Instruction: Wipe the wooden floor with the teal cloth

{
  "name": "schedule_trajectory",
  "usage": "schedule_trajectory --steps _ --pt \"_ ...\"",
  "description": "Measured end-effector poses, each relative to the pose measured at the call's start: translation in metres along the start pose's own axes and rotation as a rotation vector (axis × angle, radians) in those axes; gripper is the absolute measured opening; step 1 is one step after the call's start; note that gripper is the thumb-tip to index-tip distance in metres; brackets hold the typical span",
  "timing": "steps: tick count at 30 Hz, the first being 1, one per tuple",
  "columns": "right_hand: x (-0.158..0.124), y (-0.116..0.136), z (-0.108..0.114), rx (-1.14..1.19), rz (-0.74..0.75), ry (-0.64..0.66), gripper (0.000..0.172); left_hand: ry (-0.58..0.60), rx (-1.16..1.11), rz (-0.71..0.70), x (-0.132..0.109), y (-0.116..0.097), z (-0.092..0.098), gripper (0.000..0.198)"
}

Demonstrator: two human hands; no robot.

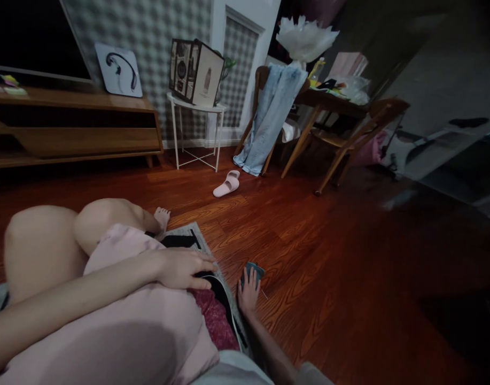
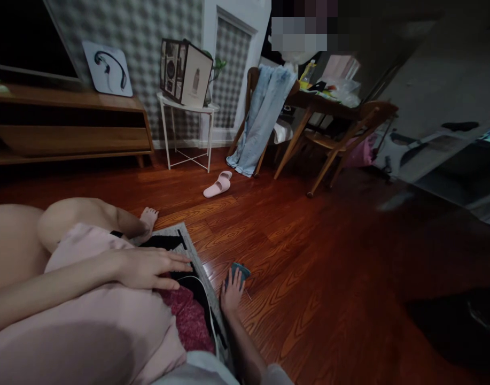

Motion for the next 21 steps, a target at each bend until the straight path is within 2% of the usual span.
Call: schedule_trajectory --steps 4,7,9,12,16,18,21 --pt "0.008 0.034 -0.009 0.034 0.123 0.033 0.056 -0.004 0.002 0.002 0.000 -0.002 0.002 0.053" --pt "0.028 0.037 -0.011 0.037 0.176 0.038 0.055 -0.007 0.013 0.005 0.000 -0.003 0.003 0.053" --pt "0.043 0.025 -0.010 0.022 0.163 0.044 0.055 -0.010 0.027 0.003 -0.001 -0.003 0.003 0.053" --pt "0.060 -0.015 -0.007 -0.029 0.042 0.048 0.057 -0.009 0.035 -0.001 -0.001 -0.004 0.003 0.052" --pt "0.059 -0.070 0.002 -0.070 -0.126 0.004 0.062 -0.016 -0.008 -0.001 0.000 -0.001 0.002 0.054" --pt "0.049 -0.083 0.006 -0.070 -0.170 -0.021 0.064 -0.036 -0.026 -0.014 0.000 0.000 0.002 0.053" --pt "0.029 -0.078 0.007 -0.066 -0.184 -0.031 0.065 -0.046 -0.025 -0.021 0.000 0.002 0.001 0.052"
Point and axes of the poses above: each hand's wrist, its own x-axis towards the middle knuckle, its own z-axis out of the back of the hand, y = z × x, the point moved 9 cm from there along x, towards the middle knuckle, and after that the axes turned 7 degrees about -y, right-handed, at the moved point
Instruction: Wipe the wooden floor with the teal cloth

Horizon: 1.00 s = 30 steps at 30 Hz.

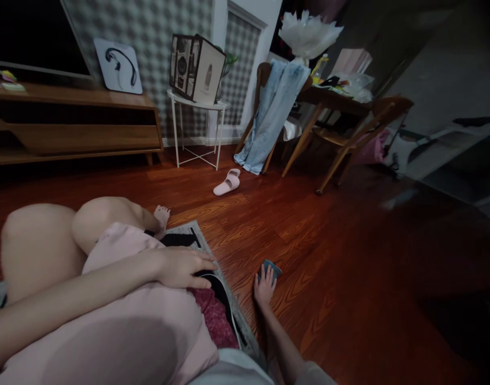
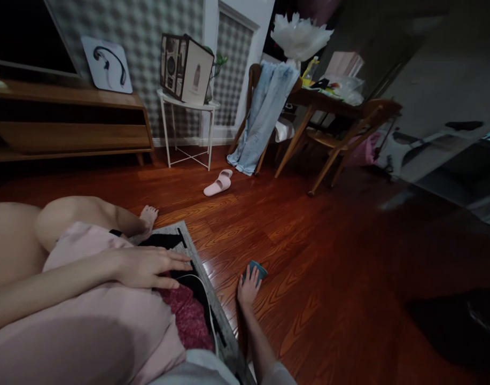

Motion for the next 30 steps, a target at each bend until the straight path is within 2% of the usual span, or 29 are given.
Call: schedule_trajectory --steps 3,7,10,12,15,19,22,24,27,30 --pt "-0.023 0.026 -0.001 0.016 0.055 0.018 0.063 0.026 0.008 0.012 0.000 0.000 -0.001 0.053" --pt "-0.041 0.075 -0.004 0.064 0.198 0.035 0.059 0.054 0.025 0.017 -0.001 -0.002 -0.002 0.055" --pt "-0.037 0.102 -0.005 0.097 0.314 0.030 0.056 0.043 0.018 0.012 -0.001 -0.002 -0.001 0.055" --pt "-0.026 0.109 -0.006 0.104 0.356 0.027 0.055 0.043 0.016 0.010 -0.001 -0.001 -0.001 0.056" --pt "-0.001 0.095 -0.009 0.081 0.316 0.049 0.055 0.044 0.016 0.005 -0.001 -0.001 -0.001 0.055" --pt "0.027 0.042 -0.008 0.014 0.135 0.063 0.057 0.049 0.023 0.014 -0.001 -0.003 0.000 0.054" --pt "0.032 0.002 -0.003 -0.013 0.022 0.021 0.061 0.059 0.025 0.025 -0.001 -0.003 0.000 0.055" --pt "0.027 -0.015 0.000 -0.011 -0.015 -0.006 0.063 0.065 0.026 0.026 -0.001 -0.002 -0.001 0.056" --pt "0.013 -0.019 0.003 -0.005 -0.053 -0.031 0.065 0.059 0.029 0.015 -0.001 -0.001 -0.002 0.056" --pt "-0.007 -0.001 0.004 -0.005 -0.054 -0.033 0.065 0.062 0.040 0.012 -0.001 -0.001 -0.003 0.055"
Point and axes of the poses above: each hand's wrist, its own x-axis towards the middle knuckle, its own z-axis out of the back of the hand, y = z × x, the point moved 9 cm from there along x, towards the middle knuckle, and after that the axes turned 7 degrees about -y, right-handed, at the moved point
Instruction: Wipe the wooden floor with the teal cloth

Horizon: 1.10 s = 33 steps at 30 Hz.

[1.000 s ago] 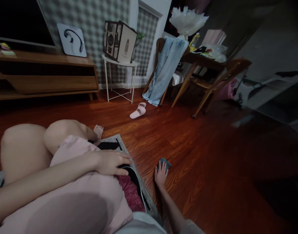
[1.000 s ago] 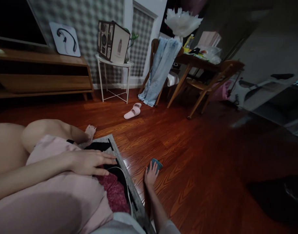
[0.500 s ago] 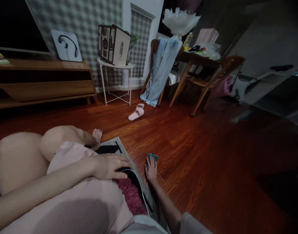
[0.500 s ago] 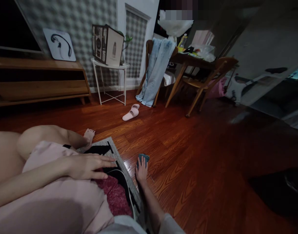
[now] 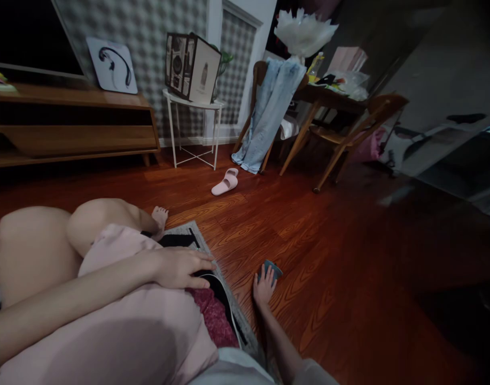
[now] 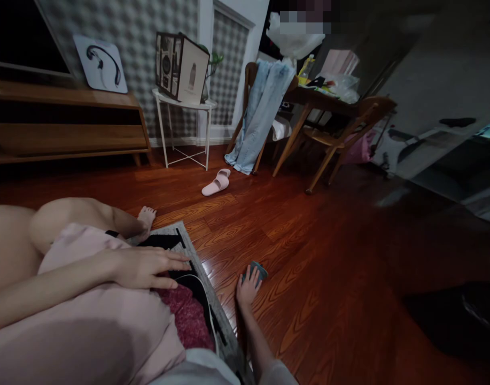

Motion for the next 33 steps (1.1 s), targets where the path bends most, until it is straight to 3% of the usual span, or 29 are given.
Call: schedule_trajectory --steps 7,11,15,20,23,25,29,33 --pt "-0.049 0.092 -0.008 0.100 0.324 0.069 0.056 0.011 0.020 0.016 0.000 -0.002 0.002 0.054" --pt "-0.046 0.121 -0.009 0.149 0.464 0.088 0.054 0.010 0.020 0.031 0.000 -0.003 0.003 0.054" --pt "-0.012 0.105 -0.009 0.129 0.439 0.102 0.053 0.010 0.023 0.041 0.000 -0.002 0.003 0.055" --pt "0.030 0.029 -0.007 0.021 0.161 0.098 0.058 0.020 0.026 0.042 0.000 -0.002 0.003 0.055" --pt "0.032 -0.009 -0.001 -0.016 0.057 0.056 0.062 -0.007 0.009 0.023 0.000 -0.002 0.004 0.053" --pt "0.024 -0.021 0.001 -0.025 0.023 0.033 0.063 -0.019 0.000 0.006 0.000 -0.002 0.003 0.052" --pt "-0.003 -0.012 0.001 -0.017 0.015 0.009 0.064 0.000 -0.015 0.012 0.001 0.000 0.000 0.054" --pt "-0.028 0.037 -0.005 0.036 0.151 0.032 0.061 0.010 -0.011 0.023 0.000 0.000 0.000 0.055"
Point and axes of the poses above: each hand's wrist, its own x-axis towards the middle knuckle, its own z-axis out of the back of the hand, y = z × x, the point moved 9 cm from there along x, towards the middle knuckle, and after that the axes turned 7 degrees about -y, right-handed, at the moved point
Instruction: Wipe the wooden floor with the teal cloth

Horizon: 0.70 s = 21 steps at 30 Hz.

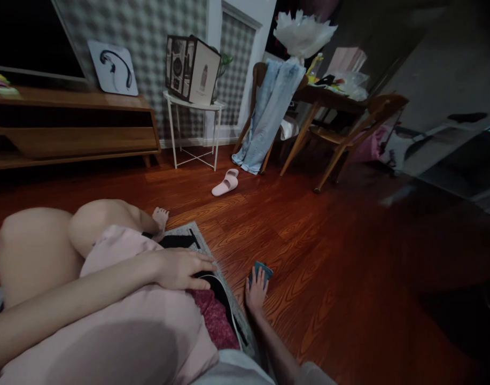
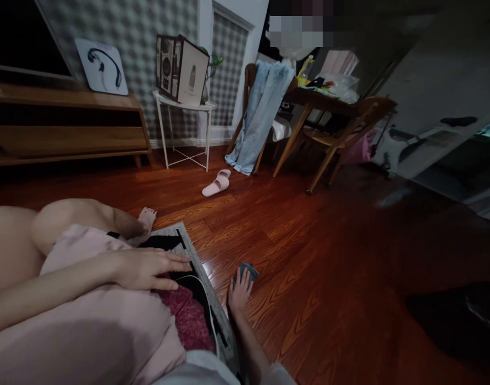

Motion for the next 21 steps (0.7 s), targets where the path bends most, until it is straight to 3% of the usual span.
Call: schedule_trajectory --steps 5,9,12,15,18,21 --pt "0.006 0.061 -0.006 0.062 0.203 0.039 0.056 -0.029 -0.011 -0.023 0.000 -0.001 0.002 0.054" --pt "0.033 0.071 -0.007 0.083 0.286 0.065 0.054 -0.036 0.001 -0.012 0.000 0.000 0.003 0.053" --pt "0.057 0.043 -0.007 0.052 0.213 0.087 0.055 -0.008 0.029 0.003 0.000 0.000 0.002 0.053" --pt "0.074 -0.010 -0.005 -0.011 0.049 0.094 0.058 0.020 0.026 0.013 -0.001 0.000 0.000 0.054" --pt "0.076 -0.062 0.001 -0.058 -0.102 0.067 0.061 0.007 -0.011 0.014 -0.001 0.001 0.001 0.054" --pt "0.065 -0.089 0.006 -0.070 -0.188 0.033 0.063 -0.015 -0.028 -0.001 -0.001 0.001 0.002 0.053"
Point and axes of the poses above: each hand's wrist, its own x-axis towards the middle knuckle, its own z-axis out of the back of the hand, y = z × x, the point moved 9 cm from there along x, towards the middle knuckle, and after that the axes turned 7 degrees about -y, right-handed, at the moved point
